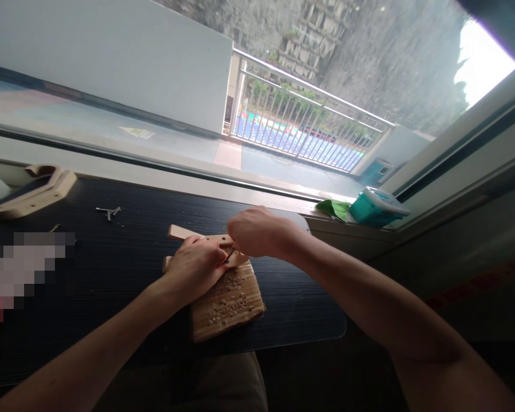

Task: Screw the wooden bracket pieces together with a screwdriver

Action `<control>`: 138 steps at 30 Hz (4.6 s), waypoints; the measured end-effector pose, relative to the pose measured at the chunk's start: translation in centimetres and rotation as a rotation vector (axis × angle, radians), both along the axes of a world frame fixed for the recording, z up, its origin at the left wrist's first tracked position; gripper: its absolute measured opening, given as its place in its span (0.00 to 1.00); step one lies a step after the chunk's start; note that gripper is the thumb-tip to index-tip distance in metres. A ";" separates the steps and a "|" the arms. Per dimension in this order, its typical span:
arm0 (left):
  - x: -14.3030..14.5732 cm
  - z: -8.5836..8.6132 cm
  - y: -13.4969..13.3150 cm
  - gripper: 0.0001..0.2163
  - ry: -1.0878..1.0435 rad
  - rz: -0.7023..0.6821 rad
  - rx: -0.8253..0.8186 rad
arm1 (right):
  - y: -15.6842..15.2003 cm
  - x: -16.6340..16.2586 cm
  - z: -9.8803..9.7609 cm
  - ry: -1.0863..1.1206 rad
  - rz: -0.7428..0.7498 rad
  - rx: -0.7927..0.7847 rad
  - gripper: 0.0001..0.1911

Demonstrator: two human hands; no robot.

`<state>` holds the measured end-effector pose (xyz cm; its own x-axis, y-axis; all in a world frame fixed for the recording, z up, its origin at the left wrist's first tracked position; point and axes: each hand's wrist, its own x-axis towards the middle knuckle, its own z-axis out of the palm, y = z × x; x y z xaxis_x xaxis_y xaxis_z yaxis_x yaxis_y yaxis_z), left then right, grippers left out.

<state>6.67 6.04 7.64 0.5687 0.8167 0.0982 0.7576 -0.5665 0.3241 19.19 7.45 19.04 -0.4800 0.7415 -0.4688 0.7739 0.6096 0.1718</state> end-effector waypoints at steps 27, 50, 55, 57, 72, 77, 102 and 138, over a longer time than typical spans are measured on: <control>0.0 0.3 0.0 0.12 -0.012 -0.053 -0.002 | -0.5 -0.7 0.2 -0.009 0.003 -0.032 0.11; 0.0 0.1 0.1 0.10 0.003 -0.034 0.012 | -0.4 -0.8 0.6 0.041 0.038 -0.002 0.11; 0.1 0.2 -0.1 0.08 -0.026 -0.021 0.021 | -0.5 -1.3 0.2 0.042 0.008 0.041 0.11; 0.1 0.2 -0.1 0.08 -0.011 -0.031 0.011 | -0.6 -1.1 0.6 0.024 -0.017 0.043 0.12; 0.1 0.0 0.1 0.10 0.000 -0.043 0.038 | -0.9 -0.3 1.0 0.075 0.033 0.017 0.10; 0.2 0.3 0.0 0.09 -0.010 -0.035 0.021 | -0.9 -0.5 0.5 0.079 0.013 0.023 0.11; 0.3 0.4 -0.1 0.09 0.004 -0.031 0.015 | -0.5 -0.2 -0.6 0.125 0.001 0.033 0.13; 0.1 0.3 0.0 0.13 -0.030 -0.033 -0.026 | -1.8 0.1 2.0 0.043 0.009 0.002 0.12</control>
